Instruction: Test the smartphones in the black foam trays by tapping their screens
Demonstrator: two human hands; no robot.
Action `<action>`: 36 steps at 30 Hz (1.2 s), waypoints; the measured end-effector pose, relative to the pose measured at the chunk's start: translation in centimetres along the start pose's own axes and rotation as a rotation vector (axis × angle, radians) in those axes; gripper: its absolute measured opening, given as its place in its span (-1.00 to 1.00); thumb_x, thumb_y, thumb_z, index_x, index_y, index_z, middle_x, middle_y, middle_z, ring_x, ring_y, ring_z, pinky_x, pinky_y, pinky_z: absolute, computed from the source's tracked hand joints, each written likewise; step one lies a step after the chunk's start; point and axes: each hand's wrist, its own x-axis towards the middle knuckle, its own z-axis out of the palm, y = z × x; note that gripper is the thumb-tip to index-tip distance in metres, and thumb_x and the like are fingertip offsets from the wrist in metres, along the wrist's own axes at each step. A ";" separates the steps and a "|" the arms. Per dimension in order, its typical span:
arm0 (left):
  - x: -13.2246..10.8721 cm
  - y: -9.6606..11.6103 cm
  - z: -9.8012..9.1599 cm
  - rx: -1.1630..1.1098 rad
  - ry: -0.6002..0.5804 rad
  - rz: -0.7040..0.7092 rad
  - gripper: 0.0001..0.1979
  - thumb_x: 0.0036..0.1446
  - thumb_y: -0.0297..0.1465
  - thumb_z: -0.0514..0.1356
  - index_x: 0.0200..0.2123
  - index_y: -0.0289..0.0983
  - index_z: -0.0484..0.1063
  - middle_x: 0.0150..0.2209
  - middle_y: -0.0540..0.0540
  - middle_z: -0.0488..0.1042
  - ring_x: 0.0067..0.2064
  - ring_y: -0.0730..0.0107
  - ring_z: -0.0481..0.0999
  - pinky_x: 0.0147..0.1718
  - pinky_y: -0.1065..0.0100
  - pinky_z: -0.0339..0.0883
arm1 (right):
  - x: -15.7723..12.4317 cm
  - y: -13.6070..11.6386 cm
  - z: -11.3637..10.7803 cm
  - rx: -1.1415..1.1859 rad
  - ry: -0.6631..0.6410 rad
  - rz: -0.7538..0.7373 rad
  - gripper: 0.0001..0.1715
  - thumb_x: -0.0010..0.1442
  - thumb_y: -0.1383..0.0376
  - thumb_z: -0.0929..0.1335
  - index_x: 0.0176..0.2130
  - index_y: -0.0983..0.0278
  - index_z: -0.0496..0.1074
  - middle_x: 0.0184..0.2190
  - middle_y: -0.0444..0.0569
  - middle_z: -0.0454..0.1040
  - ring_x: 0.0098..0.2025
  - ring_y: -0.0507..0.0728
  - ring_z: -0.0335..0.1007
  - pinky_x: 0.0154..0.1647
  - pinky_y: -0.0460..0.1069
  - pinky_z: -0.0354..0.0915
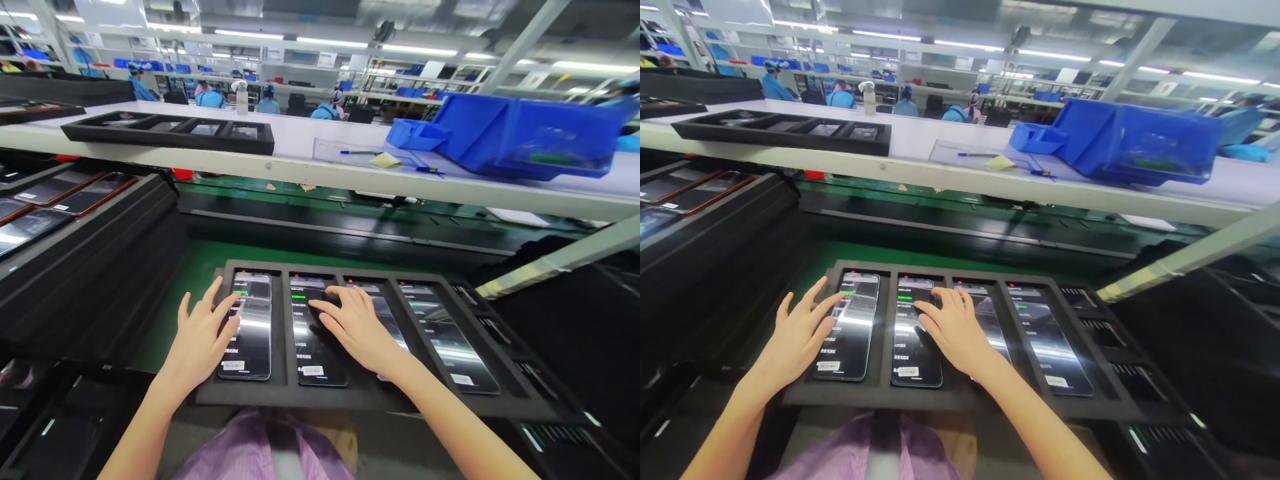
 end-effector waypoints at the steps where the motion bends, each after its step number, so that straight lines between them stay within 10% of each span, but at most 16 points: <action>1: 0.0 -0.1 0.1 -0.012 0.004 -0.006 -0.48 0.25 -0.14 -0.27 0.11 -0.14 0.26 0.25 -0.29 0.12 0.00 0.19 0.44 0.16 -0.27 -0.20 | 0.0 0.0 0.0 -0.001 0.002 0.001 -0.51 0.32 0.18 0.03 -0.01 0.10 0.40 0.00 0.10 0.31 0.11 0.22 0.17 0.15 0.34 0.03; 10: -0.2 -0.9 1.3 -0.107 0.074 -0.040 -0.47 0.25 -0.13 -0.28 0.15 -0.14 0.18 0.23 -0.24 0.15 0.27 0.14 0.09 0.17 -0.24 -0.20 | -3.1 4.4 -1.1 0.047 0.209 0.204 -0.41 0.32 0.12 -0.03 -0.10 0.12 0.47 -0.06 0.07 0.33 0.07 0.19 0.19 0.14 0.30 0.01; 28: 0.0 -1.9 1.8 -0.292 0.142 -0.152 -0.47 0.18 -0.04 -0.17 0.12 -0.14 0.17 0.21 -0.15 0.14 0.05 0.04 0.38 0.13 -0.06 0.12 | -9.0 10.5 -0.6 -0.085 0.378 0.621 -0.41 0.31 0.12 -0.01 -0.13 0.12 0.50 -0.10 0.06 0.31 -0.01 0.21 0.21 0.04 0.28 0.10; 36: -2.2 -2.1 2.4 -0.509 0.059 -0.297 -0.38 0.06 0.04 -0.02 0.20 0.11 -0.01 0.24 0.02 0.14 0.18 -0.04 0.25 0.03 -0.04 0.32 | -11.7 9.5 -0.8 -0.098 0.479 0.699 -0.39 0.31 0.12 -0.02 -0.11 0.17 0.49 -0.08 0.07 0.30 0.01 0.22 0.19 0.09 0.30 0.04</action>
